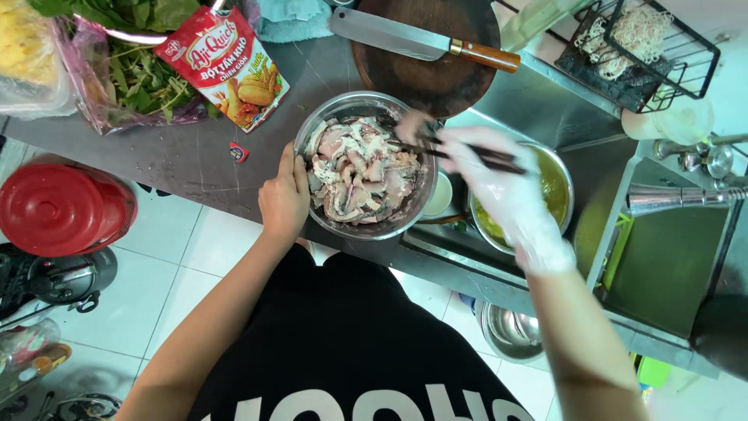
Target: Seasoning raw fish pieces in a bowl with powdered mix and using chopsticks to incorporate the seasoning.
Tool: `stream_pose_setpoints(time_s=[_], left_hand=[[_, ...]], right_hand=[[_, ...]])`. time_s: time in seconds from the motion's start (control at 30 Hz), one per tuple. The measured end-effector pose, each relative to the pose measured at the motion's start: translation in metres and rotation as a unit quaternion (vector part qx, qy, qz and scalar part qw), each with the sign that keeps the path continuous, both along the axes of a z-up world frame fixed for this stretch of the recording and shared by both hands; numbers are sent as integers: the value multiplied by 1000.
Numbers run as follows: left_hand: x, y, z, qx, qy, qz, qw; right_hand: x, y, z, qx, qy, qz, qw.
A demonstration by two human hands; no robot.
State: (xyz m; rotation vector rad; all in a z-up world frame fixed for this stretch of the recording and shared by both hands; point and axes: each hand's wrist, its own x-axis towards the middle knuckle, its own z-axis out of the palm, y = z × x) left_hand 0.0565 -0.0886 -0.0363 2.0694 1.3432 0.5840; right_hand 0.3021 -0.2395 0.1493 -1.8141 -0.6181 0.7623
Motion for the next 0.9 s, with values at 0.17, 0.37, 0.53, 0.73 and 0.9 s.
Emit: stream_pose_setpoints(time_s=[0.17, 0.37, 0.53, 0.73, 0.9], left_hand=[[-1, -2, -2, 5, -3, 14, 1000], [0, -3, -2, 24, -4, 14, 1000], [0, -6, -12, 12, 5, 17, 1000], [2, -9, -4, -10, -24, 25, 999], [0, -8, 1, -26, -54, 18, 998]], right_hand=[[10, 12, 18, 90, -205, 373, 900], [3, 10, 25, 30, -202, 241, 949], [31, -4, -29, -18, -92, 162, 982], [18, -70, -89, 7, 124, 45, 991], [-41, -61, -161, 138, 267, -156, 941]])
